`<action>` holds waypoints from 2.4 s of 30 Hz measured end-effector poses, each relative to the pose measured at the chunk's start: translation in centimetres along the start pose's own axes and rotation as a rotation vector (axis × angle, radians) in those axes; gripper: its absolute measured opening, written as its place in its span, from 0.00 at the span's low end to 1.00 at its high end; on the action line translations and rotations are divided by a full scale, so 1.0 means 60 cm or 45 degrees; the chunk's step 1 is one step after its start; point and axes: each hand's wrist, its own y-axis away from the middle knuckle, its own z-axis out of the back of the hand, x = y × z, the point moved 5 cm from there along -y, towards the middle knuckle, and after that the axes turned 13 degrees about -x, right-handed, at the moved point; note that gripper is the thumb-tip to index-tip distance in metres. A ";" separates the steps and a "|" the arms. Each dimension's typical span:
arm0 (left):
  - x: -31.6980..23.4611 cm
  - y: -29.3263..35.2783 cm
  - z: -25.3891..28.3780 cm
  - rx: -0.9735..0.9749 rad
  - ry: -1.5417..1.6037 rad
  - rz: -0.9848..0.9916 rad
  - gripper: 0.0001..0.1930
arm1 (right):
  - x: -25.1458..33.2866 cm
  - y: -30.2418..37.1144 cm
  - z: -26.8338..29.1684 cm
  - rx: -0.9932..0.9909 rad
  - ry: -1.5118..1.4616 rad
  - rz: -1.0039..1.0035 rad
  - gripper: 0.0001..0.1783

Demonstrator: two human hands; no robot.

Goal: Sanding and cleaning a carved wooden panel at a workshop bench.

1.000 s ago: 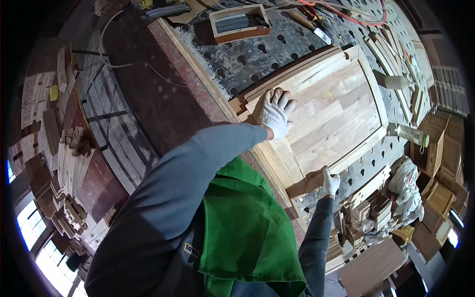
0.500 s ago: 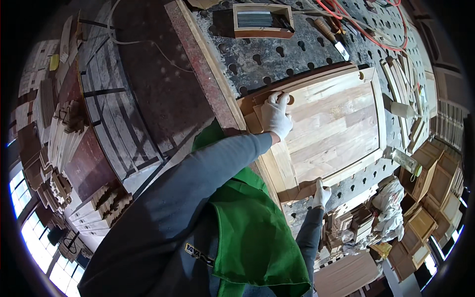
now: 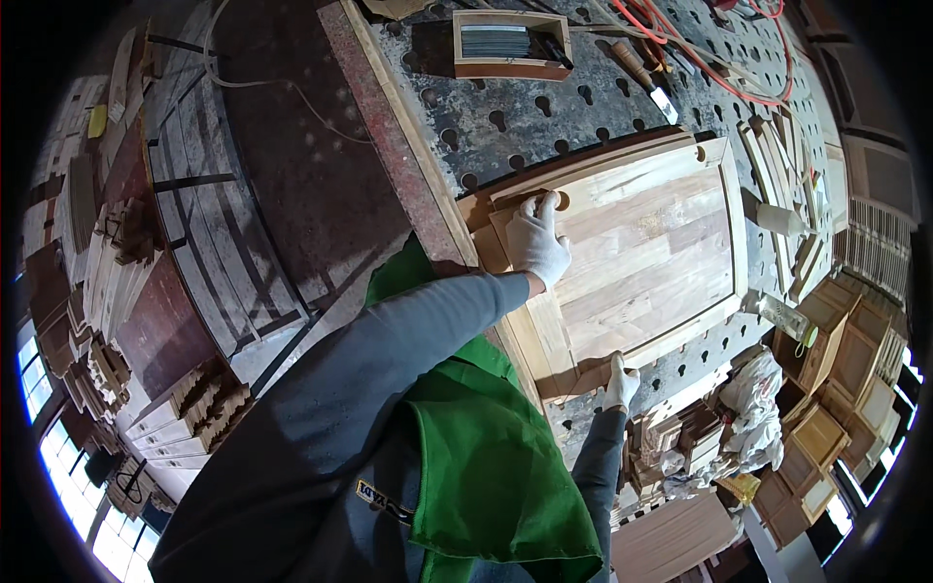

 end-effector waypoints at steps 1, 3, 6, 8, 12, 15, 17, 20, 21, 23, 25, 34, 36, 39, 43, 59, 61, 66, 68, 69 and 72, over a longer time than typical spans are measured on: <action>-0.002 0.002 0.002 0.004 -0.011 -0.006 0.40 | -0.002 -0.001 0.000 0.005 0.012 -0.009 0.24; -0.010 0.007 0.007 0.028 -0.040 -0.063 0.40 | -0.004 -0.001 0.000 0.016 -0.001 -0.043 0.24; -0.021 0.019 0.006 0.154 -0.089 -0.172 0.40 | 0.000 -0.001 0.000 0.029 0.006 -0.019 0.24; -0.022 0.026 -0.002 0.318 -0.109 -0.188 0.40 | 0.000 -0.001 0.002 0.007 0.062 -0.018 0.24; -0.020 0.024 0.001 0.217 -0.089 -0.182 0.37 | -0.003 -0.002 0.000 -0.003 0.082 -0.039 0.24; -0.017 0.029 -0.005 0.301 -0.059 -0.145 0.36 | -0.012 -0.004 -0.002 0.009 0.025 -0.086 0.24; -0.015 0.029 -0.004 0.280 -0.033 -0.098 0.35 | -0.014 -0.005 -0.003 0.011 -0.001 -0.070 0.24; -0.010 0.030 -0.008 0.364 -0.016 -0.003 0.34 | -0.010 -0.004 -0.002 -0.014 -0.022 -0.016 0.24; -0.009 0.029 -0.007 0.358 0.001 0.008 0.34 | -0.009 -0.003 -0.002 -0.019 -0.043 -0.015 0.24; -0.014 0.028 -0.003 0.310 -0.009 -0.073 0.34 | -0.003 0.000 0.000 -0.029 0.022 0.018 0.25; -0.018 0.027 0.001 0.272 0.001 -0.112 0.33 | 0.002 0.002 0.000 -0.024 0.043 0.014 0.25; -0.020 0.026 0.003 0.318 -0.013 -0.059 0.34 | 0.005 0.001 0.000 -0.018 0.101 -0.016 0.25; -0.020 0.025 0.004 0.311 0.009 -0.041 0.33 | 0.005 0.002 -0.001 -0.009 0.030 -0.006 0.25; -0.020 0.025 0.004 0.301 -0.015 -0.065 0.33 | 0.004 0.003 -0.001 -0.011 0.043 -0.020 0.24; -0.019 0.025 0.003 0.287 -0.005 -0.071 0.32 | 0.005 0.005 0.000 -0.004 0.037 -0.017 0.24; -0.023 0.022 0.006 0.333 -0.026 -0.090 0.31 | -0.014 -0.006 0.001 -0.032 0.069 0.012 0.24; -0.023 0.022 0.007 0.336 -0.030 -0.086 0.31 | -0.015 -0.008 0.001 -0.037 0.065 0.025 0.24; -0.022 0.023 0.005 0.303 -0.014 -0.114 0.31 | -0.018 -0.008 0.001 -0.054 0.075 0.004 0.24; -0.019 0.024 0.003 0.305 -0.007 -0.117 0.31 | -0.013 -0.006 0.000 -0.049 0.090 0.014 0.23; -0.018 0.024 0.002 0.302 -0.015 -0.122 0.31 | -0.011 -0.005 0.001 -0.048 0.092 0.009 0.22; -0.018 0.024 0.000 0.273 -0.062 -0.150 0.31 | -0.002 0.003 0.002 -0.025 0.045 -0.040 0.22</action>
